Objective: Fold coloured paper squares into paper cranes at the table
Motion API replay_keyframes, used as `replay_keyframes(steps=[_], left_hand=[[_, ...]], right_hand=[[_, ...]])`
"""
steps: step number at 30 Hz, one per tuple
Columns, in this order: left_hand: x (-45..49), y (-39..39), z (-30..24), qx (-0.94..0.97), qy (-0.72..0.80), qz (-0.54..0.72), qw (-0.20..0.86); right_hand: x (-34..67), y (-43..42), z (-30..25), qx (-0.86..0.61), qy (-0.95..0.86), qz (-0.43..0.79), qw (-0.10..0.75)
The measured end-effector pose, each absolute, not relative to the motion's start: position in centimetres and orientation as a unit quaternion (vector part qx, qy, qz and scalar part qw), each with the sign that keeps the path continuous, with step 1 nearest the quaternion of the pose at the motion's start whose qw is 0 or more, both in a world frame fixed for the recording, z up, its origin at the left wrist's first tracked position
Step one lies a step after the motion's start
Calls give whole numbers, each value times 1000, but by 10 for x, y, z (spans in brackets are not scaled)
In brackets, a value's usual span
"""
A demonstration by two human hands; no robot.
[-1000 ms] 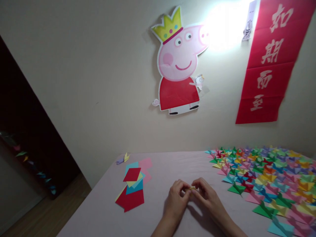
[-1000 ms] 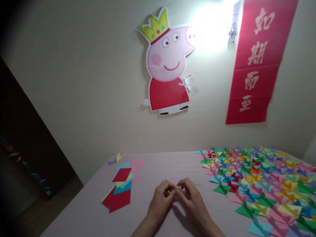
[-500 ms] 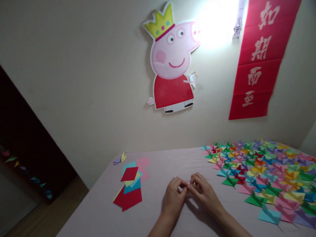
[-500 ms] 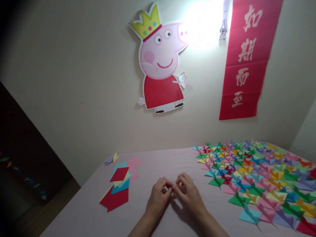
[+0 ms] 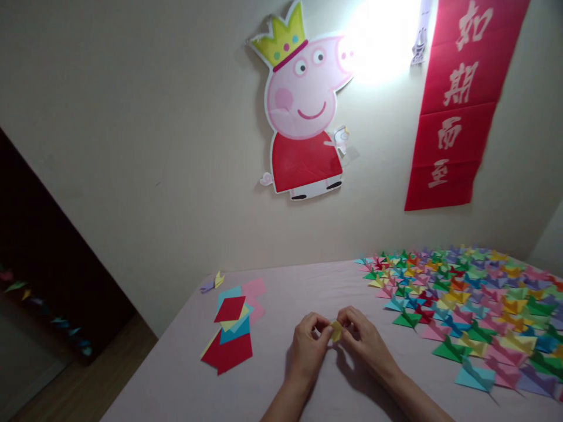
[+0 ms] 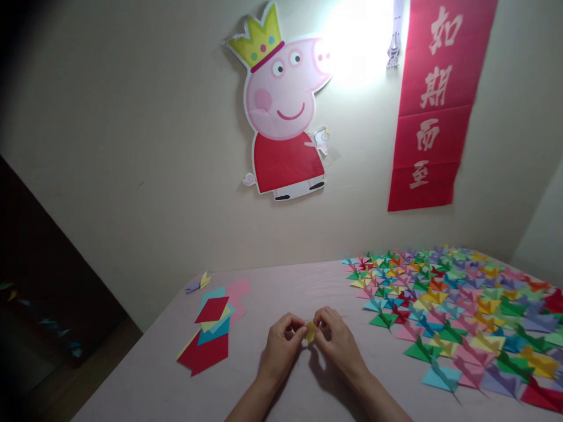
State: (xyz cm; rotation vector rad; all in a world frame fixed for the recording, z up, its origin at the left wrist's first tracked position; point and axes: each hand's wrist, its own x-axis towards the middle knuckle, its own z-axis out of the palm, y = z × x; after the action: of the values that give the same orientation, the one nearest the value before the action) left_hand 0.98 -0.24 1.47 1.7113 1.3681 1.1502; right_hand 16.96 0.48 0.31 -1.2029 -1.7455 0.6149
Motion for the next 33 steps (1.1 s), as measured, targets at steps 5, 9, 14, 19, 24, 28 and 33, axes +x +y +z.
replay_keyframes(steps=[5,9,14,19,24,28,33], left_hand=[[8,-4,15,648,546,424,320],[7,-6,14,662,567,406,274],[5,-6,9,722,557,353,211],[2,-7,8,778,541,292,126],[1,-8,12,799,525,273,106],[0,-8,16,806,521,260,103],[1,-7,19,805,527,254,100]], right_hand=[[171,5,7,-493,-677,336,431],[172,6,6,-483,-693,341,412],[175,5,6,-490,-764,229,352],[181,7,11,-417,-836,158,320],[182,14,4,-419,-863,79,272],[181,18,-2,-433,-862,59,257],[181,18,-3,-449,-844,110,271]])
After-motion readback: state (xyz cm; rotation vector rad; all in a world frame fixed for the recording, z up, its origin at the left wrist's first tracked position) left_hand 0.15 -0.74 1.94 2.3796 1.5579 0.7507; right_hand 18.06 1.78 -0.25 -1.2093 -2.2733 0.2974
